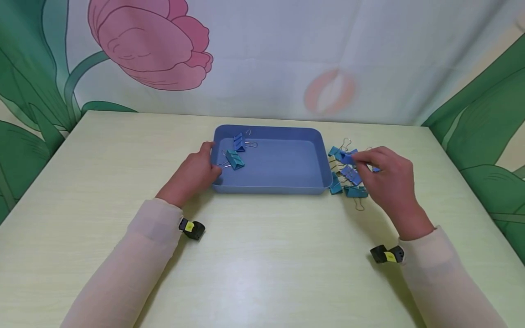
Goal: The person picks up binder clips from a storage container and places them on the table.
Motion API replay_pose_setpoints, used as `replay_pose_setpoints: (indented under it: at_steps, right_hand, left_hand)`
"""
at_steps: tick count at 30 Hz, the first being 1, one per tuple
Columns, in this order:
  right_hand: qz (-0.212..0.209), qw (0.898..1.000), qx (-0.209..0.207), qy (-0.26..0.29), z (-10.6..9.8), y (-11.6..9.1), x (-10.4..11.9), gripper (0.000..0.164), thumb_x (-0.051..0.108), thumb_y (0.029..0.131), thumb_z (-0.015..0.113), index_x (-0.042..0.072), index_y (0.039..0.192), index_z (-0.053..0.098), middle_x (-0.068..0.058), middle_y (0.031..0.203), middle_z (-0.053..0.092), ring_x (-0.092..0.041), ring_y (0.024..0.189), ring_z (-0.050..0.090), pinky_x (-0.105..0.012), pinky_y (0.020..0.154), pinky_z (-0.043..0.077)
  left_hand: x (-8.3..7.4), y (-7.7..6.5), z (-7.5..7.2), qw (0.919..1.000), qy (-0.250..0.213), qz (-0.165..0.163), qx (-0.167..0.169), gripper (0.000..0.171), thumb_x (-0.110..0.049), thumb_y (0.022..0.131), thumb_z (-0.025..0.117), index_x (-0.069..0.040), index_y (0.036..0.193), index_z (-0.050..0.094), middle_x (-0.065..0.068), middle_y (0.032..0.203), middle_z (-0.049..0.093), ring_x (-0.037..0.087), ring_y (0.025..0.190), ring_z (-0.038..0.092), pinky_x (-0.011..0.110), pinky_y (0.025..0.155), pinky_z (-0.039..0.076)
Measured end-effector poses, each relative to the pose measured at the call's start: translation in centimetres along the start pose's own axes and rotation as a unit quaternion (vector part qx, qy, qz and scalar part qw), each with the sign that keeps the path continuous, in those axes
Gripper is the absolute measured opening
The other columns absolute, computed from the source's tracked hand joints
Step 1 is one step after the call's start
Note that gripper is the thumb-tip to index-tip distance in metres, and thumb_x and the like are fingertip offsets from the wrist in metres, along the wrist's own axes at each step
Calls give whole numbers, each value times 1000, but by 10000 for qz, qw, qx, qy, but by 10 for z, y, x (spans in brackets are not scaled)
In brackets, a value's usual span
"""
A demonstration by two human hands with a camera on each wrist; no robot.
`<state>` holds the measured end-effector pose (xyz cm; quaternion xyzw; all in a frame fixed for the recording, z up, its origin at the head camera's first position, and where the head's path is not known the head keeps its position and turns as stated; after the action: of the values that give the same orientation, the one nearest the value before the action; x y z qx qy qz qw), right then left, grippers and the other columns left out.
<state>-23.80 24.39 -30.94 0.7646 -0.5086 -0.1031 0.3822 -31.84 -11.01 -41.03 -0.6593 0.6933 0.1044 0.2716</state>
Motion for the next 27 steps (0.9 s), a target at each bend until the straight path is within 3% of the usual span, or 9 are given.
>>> replay_pose_setpoints:
  at_steps: [3,6,21,27]
  right_hand:
    - [73,10000,27,33,-3,-3,-3,12,0,82,70,2,92,77,-12,84,73,-25,74,70,-4,71,37]
    - [146,9998,49,89,-6,-6,-7,12,-1,82,70,1,92,77,-12,84,72,-26,73,70,3,74,30]
    - [428,9990,15,-96,-21,-27,-32,10,-1,79,72,2,85,78,-11,78,72,-28,70,70,1,72,30]
    - [764,9964,272,-245,-23,-36,-43,10,1,80,70,2,86,77,-12,79,72,-29,72,69,-1,69,31]
  left_hand:
    - [1,0,0,10000,4,-7,1,69,-17,95,45,-4,153,12,12,78,54,23,76,54,29,66,42]
    - [1,0,0,10000,15,-16,7,69,-18,95,45,-4,154,12,11,78,54,23,76,54,29,66,42]
    - [1,0,1,10000,-9,8,7,69,-19,95,46,-4,154,12,11,78,55,22,75,54,29,65,43]
    - [1,1,1,10000,-1,43,-30,69,-18,95,46,-4,154,12,11,76,54,22,72,53,29,64,42]
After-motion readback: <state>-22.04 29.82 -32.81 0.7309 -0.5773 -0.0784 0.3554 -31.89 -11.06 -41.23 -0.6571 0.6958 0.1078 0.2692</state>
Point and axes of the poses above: each hand's wrist, its own y-axis towards the middle knuckle, its own z-axis out of the palm, x = y × z, the point moved 7 cm from there along y, towards the middle knuckle
